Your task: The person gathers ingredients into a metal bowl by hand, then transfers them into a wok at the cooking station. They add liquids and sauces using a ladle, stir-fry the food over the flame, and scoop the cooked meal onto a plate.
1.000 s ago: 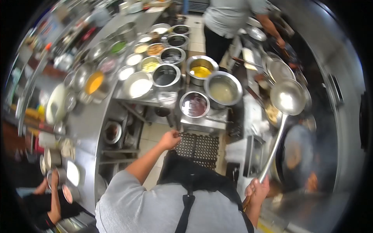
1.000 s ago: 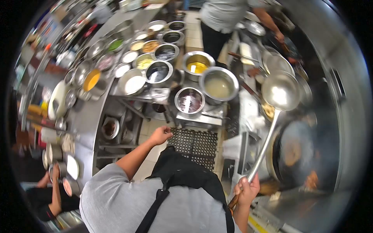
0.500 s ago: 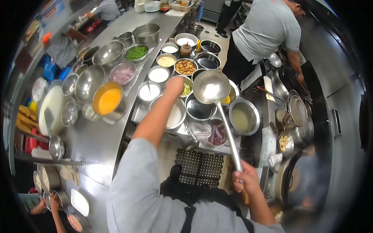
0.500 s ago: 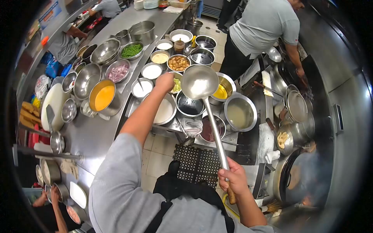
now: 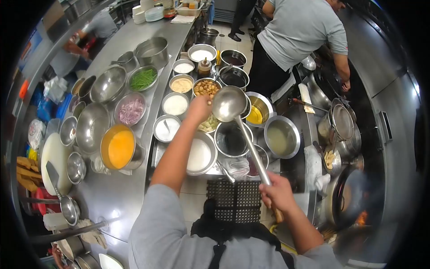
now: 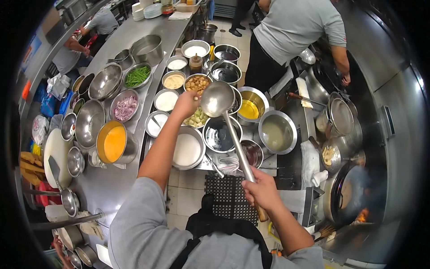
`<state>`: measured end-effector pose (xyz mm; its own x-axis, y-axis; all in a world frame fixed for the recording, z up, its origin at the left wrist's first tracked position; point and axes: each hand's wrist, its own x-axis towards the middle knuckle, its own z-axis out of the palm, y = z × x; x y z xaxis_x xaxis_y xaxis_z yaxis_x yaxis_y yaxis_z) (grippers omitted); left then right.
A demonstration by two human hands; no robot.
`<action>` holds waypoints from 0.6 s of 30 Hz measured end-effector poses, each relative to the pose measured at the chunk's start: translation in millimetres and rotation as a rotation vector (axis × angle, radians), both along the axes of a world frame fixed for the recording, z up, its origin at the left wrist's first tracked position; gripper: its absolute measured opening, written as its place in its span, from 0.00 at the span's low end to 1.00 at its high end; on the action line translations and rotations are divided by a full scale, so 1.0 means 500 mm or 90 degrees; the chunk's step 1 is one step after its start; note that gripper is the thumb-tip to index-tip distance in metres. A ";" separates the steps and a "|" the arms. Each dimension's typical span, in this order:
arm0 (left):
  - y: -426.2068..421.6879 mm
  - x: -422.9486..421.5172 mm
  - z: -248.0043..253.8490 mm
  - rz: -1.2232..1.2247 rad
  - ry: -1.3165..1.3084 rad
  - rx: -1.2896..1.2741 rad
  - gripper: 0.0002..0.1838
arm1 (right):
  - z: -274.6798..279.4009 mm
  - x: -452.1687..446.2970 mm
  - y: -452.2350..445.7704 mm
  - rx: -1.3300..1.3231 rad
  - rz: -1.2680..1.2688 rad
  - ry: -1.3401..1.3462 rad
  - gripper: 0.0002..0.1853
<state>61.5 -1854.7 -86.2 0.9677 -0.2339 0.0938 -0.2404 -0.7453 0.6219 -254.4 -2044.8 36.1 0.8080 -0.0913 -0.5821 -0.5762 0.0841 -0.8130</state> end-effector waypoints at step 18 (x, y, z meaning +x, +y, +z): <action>-0.073 0.241 -0.053 0.018 0.002 0.283 0.12 | 0.054 -0.028 -0.044 0.341 -0.079 0.040 0.27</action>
<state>181.9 -1891.4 -112.7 0.9745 -0.2239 -0.0130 -0.2143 -0.9466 0.2408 -268.5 -2067.1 63.0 0.7718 0.1389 -0.6205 -0.5823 0.5466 -0.6018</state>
